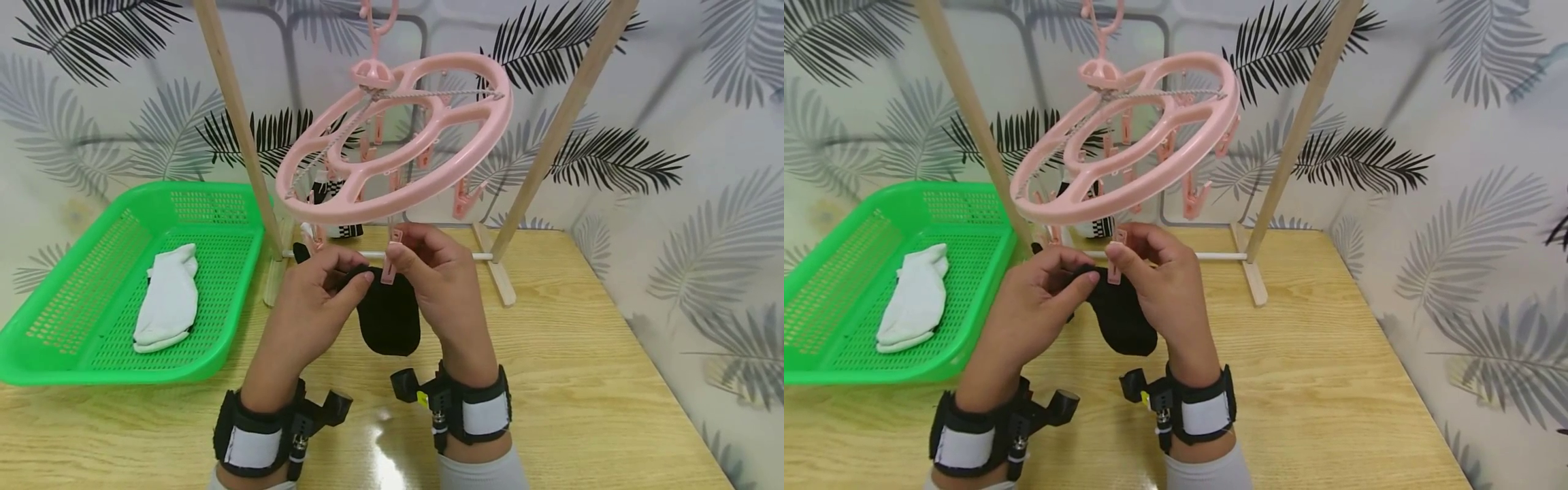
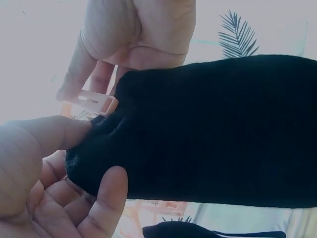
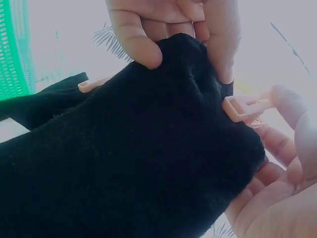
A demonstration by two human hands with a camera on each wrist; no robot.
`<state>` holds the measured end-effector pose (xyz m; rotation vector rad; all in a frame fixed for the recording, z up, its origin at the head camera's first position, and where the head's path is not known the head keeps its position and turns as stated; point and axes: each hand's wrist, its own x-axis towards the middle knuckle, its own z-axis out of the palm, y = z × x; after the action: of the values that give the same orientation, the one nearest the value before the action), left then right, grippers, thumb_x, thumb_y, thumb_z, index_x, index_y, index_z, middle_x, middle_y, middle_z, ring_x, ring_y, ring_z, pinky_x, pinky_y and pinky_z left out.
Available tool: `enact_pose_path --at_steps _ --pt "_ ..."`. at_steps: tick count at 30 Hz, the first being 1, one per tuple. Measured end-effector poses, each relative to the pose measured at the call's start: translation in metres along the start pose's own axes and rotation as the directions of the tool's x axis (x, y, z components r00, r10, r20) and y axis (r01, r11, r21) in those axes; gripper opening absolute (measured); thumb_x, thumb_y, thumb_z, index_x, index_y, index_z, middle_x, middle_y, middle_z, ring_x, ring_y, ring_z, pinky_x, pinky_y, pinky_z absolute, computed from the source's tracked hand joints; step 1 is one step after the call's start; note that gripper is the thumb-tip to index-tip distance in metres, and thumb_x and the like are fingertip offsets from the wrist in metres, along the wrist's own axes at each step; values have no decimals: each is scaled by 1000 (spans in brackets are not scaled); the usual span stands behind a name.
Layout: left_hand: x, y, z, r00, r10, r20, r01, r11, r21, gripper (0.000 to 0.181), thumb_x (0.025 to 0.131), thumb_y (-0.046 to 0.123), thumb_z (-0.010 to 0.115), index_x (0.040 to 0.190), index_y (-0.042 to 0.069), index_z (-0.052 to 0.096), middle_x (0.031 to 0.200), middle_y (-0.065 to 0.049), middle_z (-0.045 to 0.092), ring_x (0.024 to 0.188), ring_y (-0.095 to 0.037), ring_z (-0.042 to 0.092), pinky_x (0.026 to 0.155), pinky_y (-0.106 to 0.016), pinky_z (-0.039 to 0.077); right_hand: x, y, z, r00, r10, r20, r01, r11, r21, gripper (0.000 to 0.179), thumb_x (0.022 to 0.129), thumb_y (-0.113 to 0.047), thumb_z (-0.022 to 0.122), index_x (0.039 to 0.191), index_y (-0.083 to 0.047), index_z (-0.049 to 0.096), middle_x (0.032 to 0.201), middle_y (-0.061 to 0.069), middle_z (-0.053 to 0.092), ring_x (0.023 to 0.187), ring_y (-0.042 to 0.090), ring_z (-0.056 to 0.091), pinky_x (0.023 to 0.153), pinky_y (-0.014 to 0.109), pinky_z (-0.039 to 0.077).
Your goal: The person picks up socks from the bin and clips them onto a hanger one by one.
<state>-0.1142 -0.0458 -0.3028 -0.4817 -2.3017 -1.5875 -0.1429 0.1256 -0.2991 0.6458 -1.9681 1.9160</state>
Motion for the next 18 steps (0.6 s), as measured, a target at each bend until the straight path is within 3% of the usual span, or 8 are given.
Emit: enact_pose_path --at_steps 4,11,15,18 --pt "1 -1 -1 1000 7 -14 -6 1000 17 13 93 9 70 105 6 67 92 -4 67 73 -17 56 65 -30 47 0 0 0 1000 29 -1 -29 1000 -6 27 95 -16 68 116 1 68 95 9 65 84 23 60 74 30 53" --pt "2 -5 -3 1000 5 -27 -4 1000 31 16 94 14 69 109 7 67 94 -4 68 78 -16 60 66 -32 49 0 -1 -1 999 47 0 -47 999 6 22 98 -14 64 114 0 66 91 11 63 83 25 60 73 34 52" --pt "2 -7 -6 994 27 -106 -20 997 72 14 94 17 70 104 7 70 91 -3 70 81 -13 63 66 -31 51 1 -1 0 999 50 9 -50 999 19 20 99 -13 63 114 0 65 88 12 61 80 27 61 72 34 53" --pt "2 -7 -8 979 76 -190 -59 994 95 11 93 16 71 98 6 71 90 -3 70 80 -12 62 64 -27 51 1 -1 0 998 57 14 -57 998 24 20 99 -14 62 114 0 65 88 11 62 79 27 61 73 33 54"
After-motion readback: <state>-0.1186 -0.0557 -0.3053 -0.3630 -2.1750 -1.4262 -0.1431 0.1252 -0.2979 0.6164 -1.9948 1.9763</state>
